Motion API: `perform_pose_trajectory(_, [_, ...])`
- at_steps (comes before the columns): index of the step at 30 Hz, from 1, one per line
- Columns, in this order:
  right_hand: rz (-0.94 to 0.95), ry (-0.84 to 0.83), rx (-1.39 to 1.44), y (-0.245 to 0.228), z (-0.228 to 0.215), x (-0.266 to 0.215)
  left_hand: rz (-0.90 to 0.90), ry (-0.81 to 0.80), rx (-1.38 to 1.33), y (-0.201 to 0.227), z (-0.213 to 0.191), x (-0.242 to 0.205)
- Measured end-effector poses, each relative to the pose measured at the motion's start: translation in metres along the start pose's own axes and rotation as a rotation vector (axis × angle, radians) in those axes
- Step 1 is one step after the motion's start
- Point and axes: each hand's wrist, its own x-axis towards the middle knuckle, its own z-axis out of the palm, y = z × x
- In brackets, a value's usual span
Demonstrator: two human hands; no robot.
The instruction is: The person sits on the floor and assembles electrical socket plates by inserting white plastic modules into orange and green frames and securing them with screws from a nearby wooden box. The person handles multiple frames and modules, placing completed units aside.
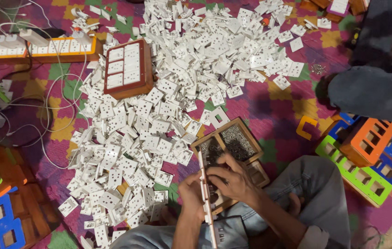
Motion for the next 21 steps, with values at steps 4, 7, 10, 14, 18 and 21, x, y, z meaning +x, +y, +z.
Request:
perform_pose_trajectory(4, [0.091, -0.076, 0.053, 0.004, -0.003, 0.005, 0.023, -0.050, -0.006, -0.001, -0.003, 0.003])
perform_pose_trajectory(7, [0.067, -0.069, 0.030, 0.003, -0.007, 0.006, -0.009, -0.095, -0.041, -0.002, -0.001, 0.006])
perform_pose_trajectory(10, [0.037, -0.036, 0.056, -0.001, -0.006, 0.004, 0.001, -0.100, -0.031, -0.002, -0.002, 0.006])
perform_pose_trajectory(14, [0.109, -0.153, -0.009, 0.015, -0.011, 0.004, 0.016, -0.120, -0.034, -0.002, -0.001, 0.006])
perform_pose_trajectory(18, [0.334, -0.179, -0.189, 0.063, -0.024, 0.004, 0.075, 0.140, -0.018, -0.002, 0.004, 0.005])
perform_pose_trajectory(21, [0.467, -0.294, -0.399, 0.093, -0.025, 0.005, 0.198, 0.132, -0.053, 0.002, 0.012, 0.004])
